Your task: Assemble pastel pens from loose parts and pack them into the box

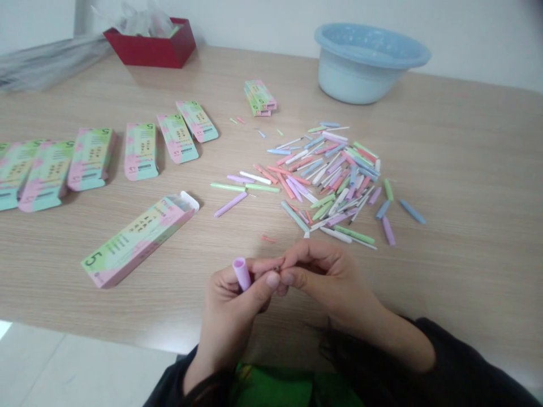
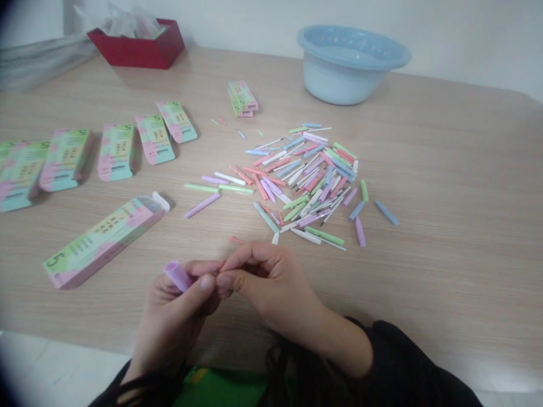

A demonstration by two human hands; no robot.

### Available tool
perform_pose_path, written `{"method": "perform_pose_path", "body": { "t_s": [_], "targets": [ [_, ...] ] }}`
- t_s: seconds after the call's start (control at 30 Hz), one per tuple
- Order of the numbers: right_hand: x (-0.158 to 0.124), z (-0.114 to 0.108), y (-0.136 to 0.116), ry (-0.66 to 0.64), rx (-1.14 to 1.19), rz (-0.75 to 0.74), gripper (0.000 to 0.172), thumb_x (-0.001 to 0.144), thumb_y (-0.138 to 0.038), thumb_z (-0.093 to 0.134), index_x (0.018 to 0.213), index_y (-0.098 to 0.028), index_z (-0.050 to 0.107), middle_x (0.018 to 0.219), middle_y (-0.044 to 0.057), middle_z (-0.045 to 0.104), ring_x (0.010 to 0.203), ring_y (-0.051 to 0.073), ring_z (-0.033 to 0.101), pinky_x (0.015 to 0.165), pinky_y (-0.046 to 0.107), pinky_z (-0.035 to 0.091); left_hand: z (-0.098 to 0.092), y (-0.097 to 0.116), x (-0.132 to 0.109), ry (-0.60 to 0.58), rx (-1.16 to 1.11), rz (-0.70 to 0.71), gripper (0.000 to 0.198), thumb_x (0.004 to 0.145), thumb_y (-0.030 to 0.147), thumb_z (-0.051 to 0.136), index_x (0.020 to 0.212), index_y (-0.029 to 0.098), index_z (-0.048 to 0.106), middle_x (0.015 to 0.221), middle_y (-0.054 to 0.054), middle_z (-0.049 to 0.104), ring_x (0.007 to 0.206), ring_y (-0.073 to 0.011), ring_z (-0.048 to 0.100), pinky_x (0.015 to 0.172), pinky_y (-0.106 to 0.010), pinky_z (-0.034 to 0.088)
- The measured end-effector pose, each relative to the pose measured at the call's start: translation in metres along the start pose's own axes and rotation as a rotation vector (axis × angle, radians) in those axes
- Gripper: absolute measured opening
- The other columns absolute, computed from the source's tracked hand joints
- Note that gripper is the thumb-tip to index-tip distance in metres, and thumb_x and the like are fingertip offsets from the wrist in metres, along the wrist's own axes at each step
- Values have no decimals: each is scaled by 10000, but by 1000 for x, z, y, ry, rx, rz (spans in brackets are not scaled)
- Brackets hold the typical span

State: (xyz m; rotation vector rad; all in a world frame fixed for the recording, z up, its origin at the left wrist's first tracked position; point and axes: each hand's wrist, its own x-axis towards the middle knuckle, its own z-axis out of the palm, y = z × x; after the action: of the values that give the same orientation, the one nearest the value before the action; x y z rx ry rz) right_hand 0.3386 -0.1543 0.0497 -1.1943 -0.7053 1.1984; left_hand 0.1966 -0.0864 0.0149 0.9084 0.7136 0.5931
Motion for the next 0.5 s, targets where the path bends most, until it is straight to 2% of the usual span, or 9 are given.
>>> {"method": "perform_pose_path", "body": {
  "t_s": [0.07,0.13,0.2,0.27,0.3,0.33,0.4,0.5],
  "targets": [
    [1,-5,-2,2,20,-15,378,737,-474,864,724,-217,587,667,-17,700,626,153,682,634,302,582,6,4,0,-19,23,14,267,740,467,880,868,235,843,604,-6,626,495,-61,391,460,-191,264],
    [6,-16,-7,4,-83,-48,395,749,-452,851,726,-222,531,673,-34,678,611,134,655,594,263,542,9,16,4,-87,63,23,250,793,467,840,855,225,825,576,25,546,482,-54,339,453,-197,240],
    [17,-35,-13,23,-347,-129,299,800,-380,800,749,-218,554,696,-31,661,648,131,636,611,253,514,11,34,15,-185,147,41,252,833,458,807,829,207,784,559,52,441,485,-62,317,456,-209,237],
    [34,-58,-19,76,-673,-225,90,856,-263,703,838,-202,638,781,-2,680,731,145,638,692,276,512,12,51,34,-261,268,52,269,858,463,778,873,196,749,556,63,396,486,-75,312,453,-216,232],
    [44,-69,-20,119,-805,-256,83,849,-203,671,932,-196,668,843,14,697,749,154,641,705,287,509,12,57,45,-287,311,64,267,865,459,770,895,197,727,551,68,394,482,-79,310,448,-214,230],
    [54,-79,-21,138,-946,-269,159,852,-146,616,986,-188,691,876,30,702,760,163,638,718,301,504,11,62,57,-299,347,82,267,870,455,764,903,196,713,545,71,391,481,-82,303,446,-212,230],
    [69,-93,-19,178,-1214,-293,227,862,-92,550,975,-171,730,910,62,700,836,195,641,784,330,493,8,64,80,-372,340,25,269,882,451,746,874,187,697,540,75,372,469,-80,269,429,-204,219],
    [80,-98,-10,181,-1446,-265,213,879,-106,552,851,-152,758,904,95,681,888,228,633,820,348,468,2,56,101,-403,240,-36,294,865,438,756,787,168,670,596,49,473,450,-53,220,401,-184,197]
  ]
}}
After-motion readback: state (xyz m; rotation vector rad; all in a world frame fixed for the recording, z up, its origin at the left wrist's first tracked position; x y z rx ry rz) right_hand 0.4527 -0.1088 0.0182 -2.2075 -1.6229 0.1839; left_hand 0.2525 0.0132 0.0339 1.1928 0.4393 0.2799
